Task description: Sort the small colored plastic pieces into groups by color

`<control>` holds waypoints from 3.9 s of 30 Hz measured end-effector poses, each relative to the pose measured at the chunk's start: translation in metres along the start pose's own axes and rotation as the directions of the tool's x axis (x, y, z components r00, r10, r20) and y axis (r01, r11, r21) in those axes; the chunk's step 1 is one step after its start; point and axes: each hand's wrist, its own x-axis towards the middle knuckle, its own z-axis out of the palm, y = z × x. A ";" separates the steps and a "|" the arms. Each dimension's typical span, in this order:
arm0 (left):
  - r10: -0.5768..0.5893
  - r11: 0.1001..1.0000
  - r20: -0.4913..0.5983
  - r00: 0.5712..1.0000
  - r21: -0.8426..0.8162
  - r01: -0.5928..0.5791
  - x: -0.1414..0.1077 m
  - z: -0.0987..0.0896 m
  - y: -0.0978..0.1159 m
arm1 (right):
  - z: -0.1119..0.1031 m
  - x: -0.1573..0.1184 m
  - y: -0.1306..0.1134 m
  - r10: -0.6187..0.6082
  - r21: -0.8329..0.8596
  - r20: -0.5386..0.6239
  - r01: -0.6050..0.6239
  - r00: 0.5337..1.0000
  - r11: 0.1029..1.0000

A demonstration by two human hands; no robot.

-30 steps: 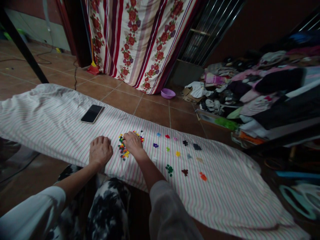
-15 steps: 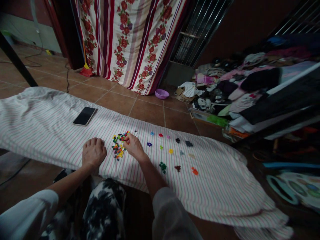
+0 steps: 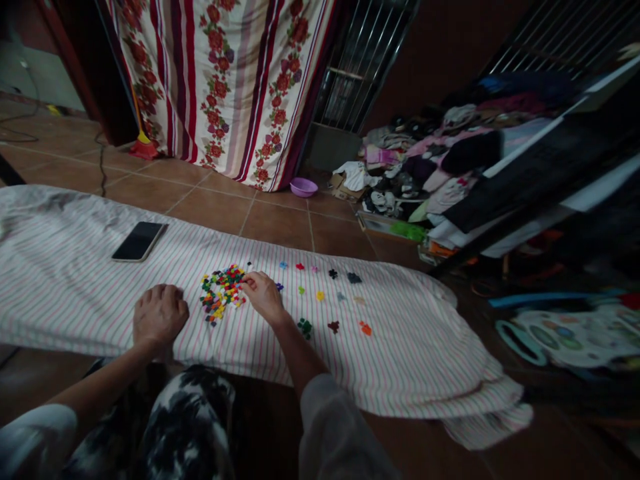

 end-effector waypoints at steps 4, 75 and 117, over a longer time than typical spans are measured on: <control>-0.009 1.000 0.021 1.000 0.018 0.009 0.000 -0.002 0.002 | -0.019 -0.005 0.012 0.027 -0.010 -0.037 -0.027 0.999 1.000; -0.002 0.999 0.029 1.000 0.033 0.001 0.002 0.002 0.000 | -0.166 -0.006 0.157 0.552 0.058 -0.476 -0.602 0.684 0.796; -0.005 0.999 -0.007 1.000 -0.050 0.005 0.002 0.004 0.000 | 0.045 0.029 -0.039 -0.141 -0.443 0.295 0.265 0.945 0.857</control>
